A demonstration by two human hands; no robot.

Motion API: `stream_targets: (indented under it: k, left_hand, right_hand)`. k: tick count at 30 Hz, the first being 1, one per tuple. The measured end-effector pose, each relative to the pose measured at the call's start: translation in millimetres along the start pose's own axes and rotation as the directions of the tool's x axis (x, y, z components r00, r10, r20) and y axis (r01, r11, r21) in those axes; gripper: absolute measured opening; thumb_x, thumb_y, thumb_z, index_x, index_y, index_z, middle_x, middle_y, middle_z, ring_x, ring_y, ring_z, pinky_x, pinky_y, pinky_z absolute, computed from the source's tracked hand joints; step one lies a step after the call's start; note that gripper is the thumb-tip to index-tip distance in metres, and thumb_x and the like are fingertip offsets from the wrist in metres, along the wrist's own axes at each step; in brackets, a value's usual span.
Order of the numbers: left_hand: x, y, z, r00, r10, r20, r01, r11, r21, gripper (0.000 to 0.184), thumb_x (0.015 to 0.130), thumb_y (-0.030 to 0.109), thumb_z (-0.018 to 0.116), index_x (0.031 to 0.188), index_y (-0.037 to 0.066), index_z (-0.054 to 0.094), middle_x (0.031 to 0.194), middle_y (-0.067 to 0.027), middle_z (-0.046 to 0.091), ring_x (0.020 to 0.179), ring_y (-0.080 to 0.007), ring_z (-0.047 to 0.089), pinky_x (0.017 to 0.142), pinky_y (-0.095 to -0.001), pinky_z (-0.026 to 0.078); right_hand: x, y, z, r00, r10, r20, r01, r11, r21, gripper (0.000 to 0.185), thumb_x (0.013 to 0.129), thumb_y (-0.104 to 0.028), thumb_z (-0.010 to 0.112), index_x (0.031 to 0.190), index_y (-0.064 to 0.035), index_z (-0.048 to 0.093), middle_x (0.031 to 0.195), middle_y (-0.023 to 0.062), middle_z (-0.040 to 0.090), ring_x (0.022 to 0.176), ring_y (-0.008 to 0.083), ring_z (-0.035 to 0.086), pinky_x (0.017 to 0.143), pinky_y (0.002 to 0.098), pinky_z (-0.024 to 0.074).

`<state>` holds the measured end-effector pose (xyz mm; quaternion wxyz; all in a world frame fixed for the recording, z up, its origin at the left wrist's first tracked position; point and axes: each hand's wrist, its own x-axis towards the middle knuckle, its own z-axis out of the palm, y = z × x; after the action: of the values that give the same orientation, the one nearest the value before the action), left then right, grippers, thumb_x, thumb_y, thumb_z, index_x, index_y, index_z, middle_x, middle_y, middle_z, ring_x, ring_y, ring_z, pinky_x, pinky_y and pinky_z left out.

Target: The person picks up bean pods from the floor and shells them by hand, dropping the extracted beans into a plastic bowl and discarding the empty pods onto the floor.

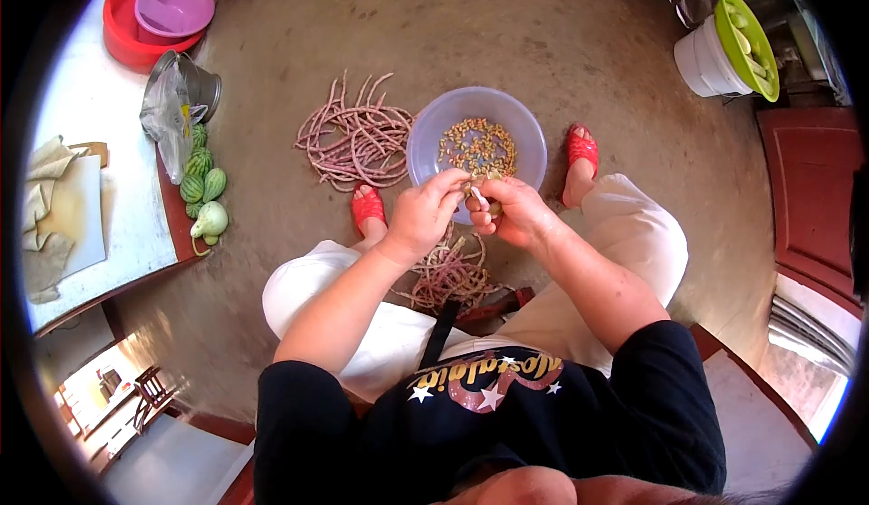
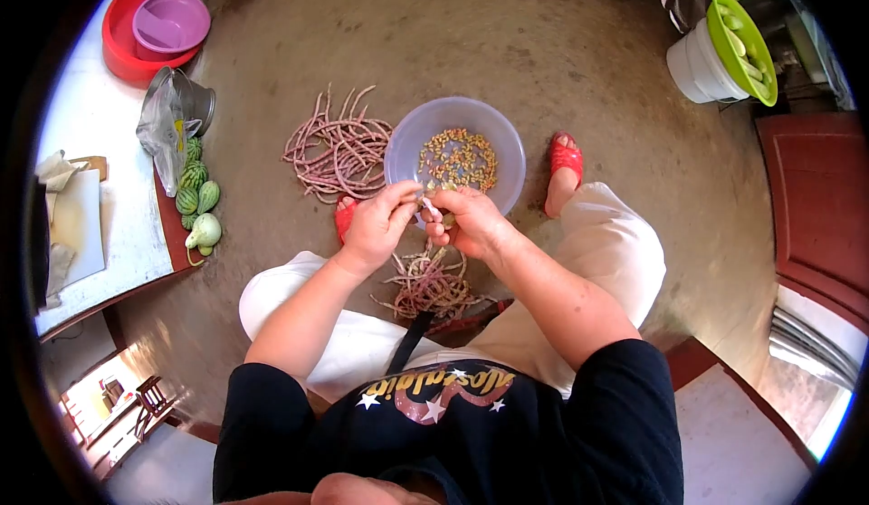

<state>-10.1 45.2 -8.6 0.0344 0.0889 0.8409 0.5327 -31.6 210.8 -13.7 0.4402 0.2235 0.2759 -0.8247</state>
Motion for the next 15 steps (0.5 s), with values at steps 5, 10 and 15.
stream_targets:
  k: [5,10,15]
  left_hand:
    - [4.9,2.1,-3.9,0.968,0.237,0.077,-0.249,0.915,0.316,0.028,0.079,0.005,0.053,0.106,0.013,0.055,0.079,-0.0091,0.063,0.068,-0.0257,0.062,0.057,-0.0336,0.049]
    - [0.4,-9.2,6.0,0.992,0.109,0.071,-0.118,0.982,0.147,0.022,0.082,0.002,0.052,0.103,0.007,0.056,0.082,-0.0099,0.064,0.070,-0.0183,0.062,0.060,-0.0291,0.050]
    - [7.3,-10.4,10.6,0.948,-0.261,0.181,0.312,0.867,-0.388,0.017,0.089,0.010,0.047,0.105,0.006,0.052,0.084,-0.0054,0.063,0.065,-0.0098,0.058,0.052,-0.0234,0.046]
  right_hand:
    - [1.5,2.8,-4.5,0.999,0.039,0.020,-0.041,0.995,0.089,0.013,0.084,-0.012,0.046,0.075,-0.0027,0.047,0.068,0.0065,0.048,0.052,0.0118,0.042,0.042,0.0228,0.0309]
    - [0.9,2.2,-5.5,1.000,0.022,-0.016,-0.018,0.985,0.172,0.010,0.082,-0.007,0.045,0.074,-0.0012,0.048,0.067,0.0080,0.048,0.052,0.0125,0.043,0.042,0.0238,0.0310]
    - [0.2,-1.4,-8.3,0.996,-0.002,-0.090,0.008,0.997,0.073,0.012,0.082,-0.009,0.043,0.072,-0.0027,0.047,0.067,0.0071,0.047,0.053,0.0127,0.042,0.044,0.0242,0.0307]
